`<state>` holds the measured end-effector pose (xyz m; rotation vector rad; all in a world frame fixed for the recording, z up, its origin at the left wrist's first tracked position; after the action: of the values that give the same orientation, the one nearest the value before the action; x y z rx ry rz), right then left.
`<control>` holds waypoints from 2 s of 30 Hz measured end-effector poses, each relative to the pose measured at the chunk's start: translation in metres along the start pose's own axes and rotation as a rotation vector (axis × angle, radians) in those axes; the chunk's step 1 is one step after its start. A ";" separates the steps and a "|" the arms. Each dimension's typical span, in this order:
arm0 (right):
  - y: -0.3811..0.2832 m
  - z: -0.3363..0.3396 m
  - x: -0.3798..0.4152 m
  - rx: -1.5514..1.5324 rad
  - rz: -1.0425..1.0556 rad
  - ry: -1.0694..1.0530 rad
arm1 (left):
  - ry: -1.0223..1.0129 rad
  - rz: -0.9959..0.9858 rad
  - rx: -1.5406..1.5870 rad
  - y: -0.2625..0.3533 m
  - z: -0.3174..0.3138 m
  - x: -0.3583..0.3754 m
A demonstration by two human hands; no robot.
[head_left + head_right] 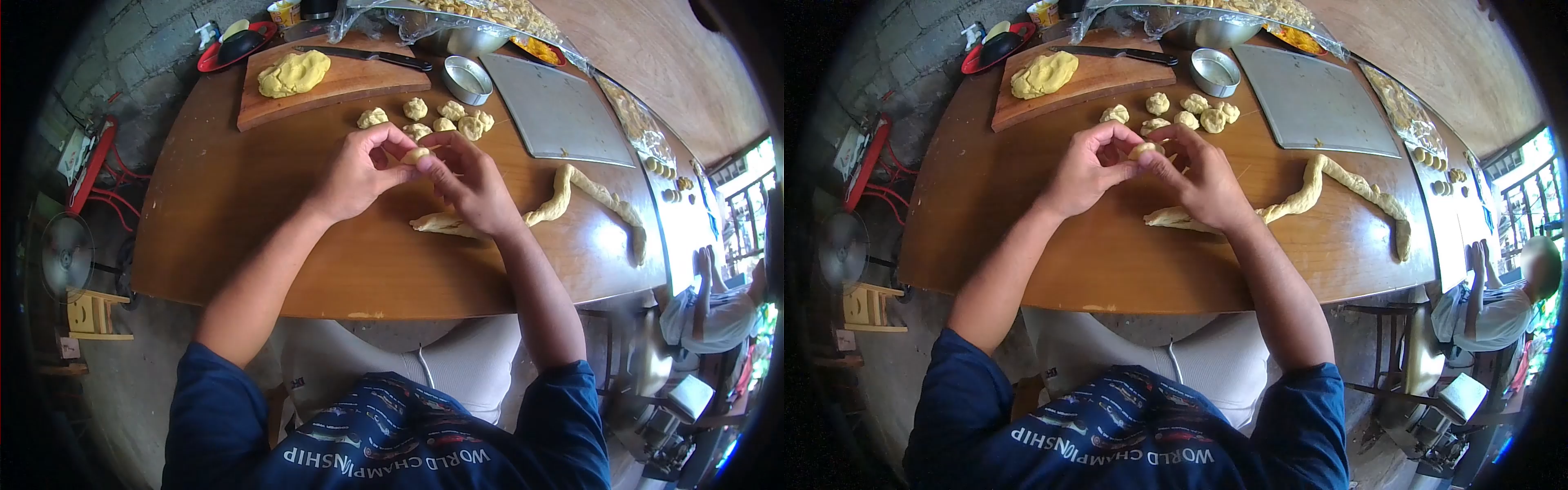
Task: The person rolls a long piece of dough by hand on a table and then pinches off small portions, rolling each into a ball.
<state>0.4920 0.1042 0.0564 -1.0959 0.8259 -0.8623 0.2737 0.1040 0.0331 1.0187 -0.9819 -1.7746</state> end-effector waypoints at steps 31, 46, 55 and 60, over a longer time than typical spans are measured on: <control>-0.003 0.027 0.008 0.342 0.008 -0.165 | 0.009 0.170 -0.253 -0.049 0.062 -0.008; 0.004 0.028 0.011 0.391 0.011 -0.404 | -0.023 0.068 -0.456 -0.020 0.045 0.003; 0.003 0.032 0.008 0.329 -0.007 -0.416 | -0.201 -0.430 -0.424 0.008 -0.012 0.009; 0.009 0.030 0.006 0.113 -0.045 -0.453 | -0.093 -0.495 -0.420 0.009 -0.011 0.012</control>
<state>0.5225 0.1128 0.0541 -1.1547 0.3730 -0.6521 0.2822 0.0876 0.0347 0.9611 -0.3879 -2.3251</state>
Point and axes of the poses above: each hand's wrist, its own x-axis away from the middle knuckle, its own z-axis out of the back of the hand, y = z × x, the point moved 1 cm from there along -x, towards the middle knuckle, and after that the axes turned 6 degrees about -x, right-handed, at the moved point
